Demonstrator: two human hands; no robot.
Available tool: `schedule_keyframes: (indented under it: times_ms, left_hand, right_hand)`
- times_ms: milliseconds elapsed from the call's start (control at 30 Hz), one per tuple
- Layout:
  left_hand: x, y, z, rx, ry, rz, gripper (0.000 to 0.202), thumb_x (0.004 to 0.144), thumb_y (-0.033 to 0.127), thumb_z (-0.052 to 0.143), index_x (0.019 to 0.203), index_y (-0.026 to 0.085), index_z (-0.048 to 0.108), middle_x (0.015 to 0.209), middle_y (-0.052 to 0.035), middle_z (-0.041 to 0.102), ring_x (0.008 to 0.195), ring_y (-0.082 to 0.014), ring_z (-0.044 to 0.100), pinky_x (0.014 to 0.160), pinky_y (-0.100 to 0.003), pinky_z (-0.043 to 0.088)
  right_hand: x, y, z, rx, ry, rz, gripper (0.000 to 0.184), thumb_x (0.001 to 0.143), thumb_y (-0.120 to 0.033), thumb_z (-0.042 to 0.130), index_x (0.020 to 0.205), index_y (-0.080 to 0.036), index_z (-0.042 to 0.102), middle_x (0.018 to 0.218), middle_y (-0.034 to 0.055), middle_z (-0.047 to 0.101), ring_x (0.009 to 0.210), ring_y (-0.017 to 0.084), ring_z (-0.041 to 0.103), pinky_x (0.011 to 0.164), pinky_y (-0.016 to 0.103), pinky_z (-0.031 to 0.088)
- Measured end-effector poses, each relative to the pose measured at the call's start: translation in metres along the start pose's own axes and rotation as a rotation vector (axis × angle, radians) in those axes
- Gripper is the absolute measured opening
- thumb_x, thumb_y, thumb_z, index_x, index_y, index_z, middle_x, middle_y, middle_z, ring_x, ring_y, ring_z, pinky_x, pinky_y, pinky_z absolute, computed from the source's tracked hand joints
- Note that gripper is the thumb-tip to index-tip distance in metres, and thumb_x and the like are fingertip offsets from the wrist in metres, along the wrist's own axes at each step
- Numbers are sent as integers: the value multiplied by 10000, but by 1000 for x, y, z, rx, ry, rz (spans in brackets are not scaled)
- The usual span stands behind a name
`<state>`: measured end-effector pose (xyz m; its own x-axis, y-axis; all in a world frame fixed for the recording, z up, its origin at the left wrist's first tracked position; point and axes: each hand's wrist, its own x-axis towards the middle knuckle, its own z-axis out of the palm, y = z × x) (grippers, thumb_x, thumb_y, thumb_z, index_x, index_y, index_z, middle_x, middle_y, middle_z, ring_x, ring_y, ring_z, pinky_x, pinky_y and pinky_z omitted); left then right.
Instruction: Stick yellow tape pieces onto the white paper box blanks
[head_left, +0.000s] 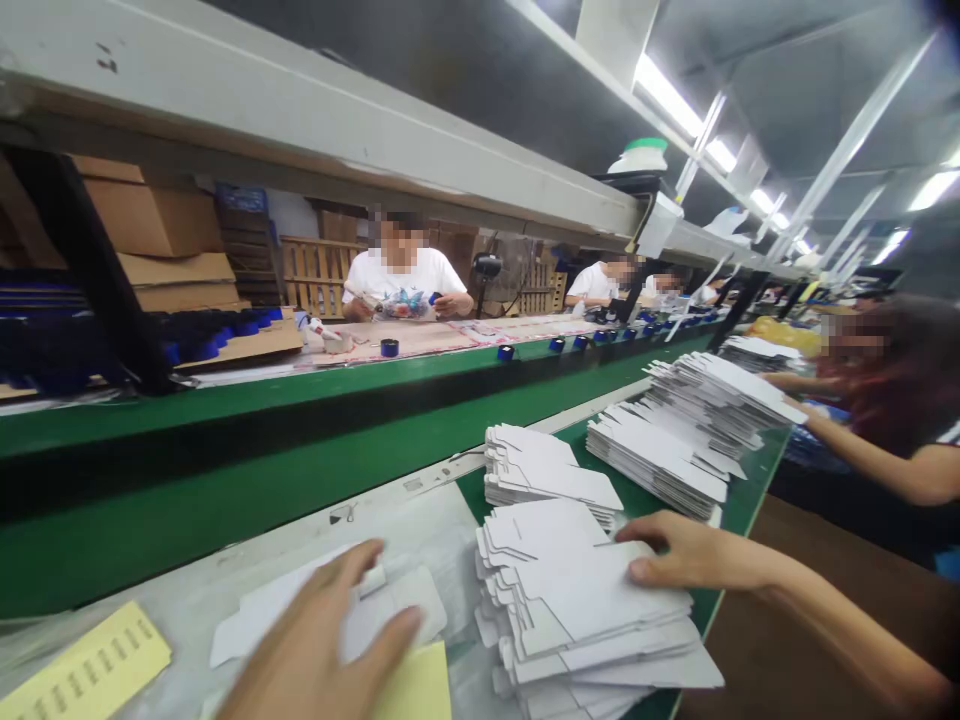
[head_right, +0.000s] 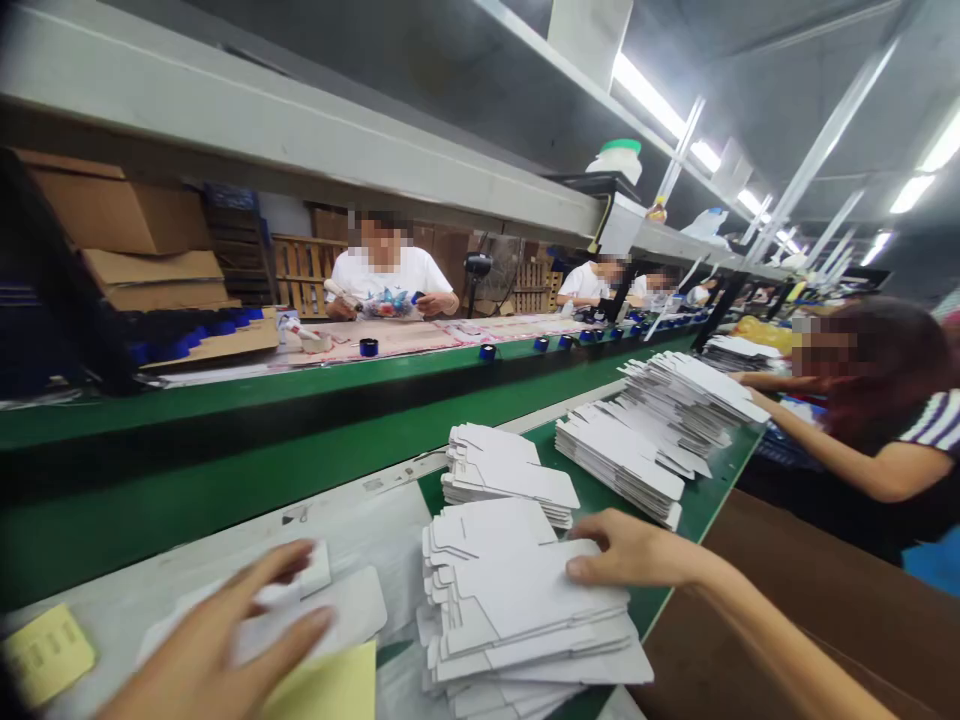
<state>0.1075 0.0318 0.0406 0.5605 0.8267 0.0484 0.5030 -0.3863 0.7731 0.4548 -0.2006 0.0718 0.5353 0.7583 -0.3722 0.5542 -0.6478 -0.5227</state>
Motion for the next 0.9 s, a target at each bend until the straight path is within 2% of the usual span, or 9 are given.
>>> schedule_keyframes:
  times_ms: [67, 133, 167, 233, 300, 433, 600, 733, 900]
  left_hand:
    - [23, 38, 34, -136, -263, 52, 665, 691, 506, 748, 1268, 204, 613, 1354, -144, 619, 1259, -399, 552, 1036, -495, 436]
    - [44, 67, 63, -298, -532, 148, 672, 635, 382, 804, 1244, 172, 614, 1272, -153, 657, 1201, -382, 581, 988, -446, 466]
    - [52, 77, 73, -358, -629, 164, 677, 603, 316, 821, 1228, 159, 615, 1228, -147, 674, 1156, -369, 602, 965, -432, 477]
    - [62, 85, 86, -404, -710, 181, 700, 580, 245, 825, 1234, 146, 596, 1179, -132, 686, 1093, -340, 624, 924, -408, 494]
    - [62, 84, 91, -420, -734, 173, 714, 582, 224, 818, 1247, 140, 570, 1161, -123, 685, 1068, -322, 629, 894, -395, 504]
    - [46, 77, 86, -449, -744, 120, 723, 586, 209, 806, 1258, 162, 545, 1157, -103, 663, 1097, -313, 603, 912, -384, 491]
    - [24, 83, 79, -332, -701, -22, 946, 549, 161, 791, 1417, 252, 427, 1282, -93, 538, 1189, -323, 524, 1020, -406, 407]
    - [17, 84, 81, -341, -664, -69, 964, 559, 149, 762, 1450, 246, 406, 1389, -115, 469, 1213, -331, 515, 1024, -391, 402]
    - [16, 78, 81, -331, -615, -75, 943, 592, 175, 752, 1465, 163, 395, 1332, -150, 587, 1228, -357, 531, 985, -394, 440]
  right_hand:
    - [0, -6, 7, 4, -31, 24, 747, 538, -571, 844, 1153, -163, 728, 1174, 129, 732, 1100, 383, 653, 941, 405, 509]
    - [-1, -13, 11, 29, -84, 21, 838, 495, -540, 874, 1213, -148, 692, 1220, 139, 708, 1138, 384, 634, 973, 413, 498]
    - [-2, -15, 12, 51, -117, 5, 845, 480, -517, 886, 1217, -155, 686, 1213, 123, 713, 1139, 371, 636, 974, 399, 502]
    - [-6, -18, 15, 111, -173, -35, 840, 466, -473, 897, 1222, -182, 676, 1188, 76, 724, 1130, 333, 645, 963, 357, 513]
    - [-12, -18, 19, 207, -203, -72, 874, 472, -451, 893, 1266, -187, 638, 1208, 62, 711, 1155, 318, 631, 984, 346, 504]
    - [-27, -16, 31, 308, -166, -115, 1060, 453, -401, 907, 1397, -147, 498, 1342, 114, 612, 1261, 333, 540, 1116, 384, 391]
    - [-43, -14, 41, 320, -155, -88, 1174, 438, -359, 913, 1462, -147, 379, 1417, 141, 536, 1307, 342, 489, 1121, 396, 378]
    - [-43, -11, 46, 342, -162, -49, 1166, 388, -383, 924, 1420, -147, 434, 1351, 133, 578, 1242, 355, 532, 1070, 401, 425]
    - [-44, -8, 52, 351, -140, -30, 999, 396, -458, 913, 1293, -187, 568, 1162, 83, 666, 1125, 338, 594, 994, 391, 475]
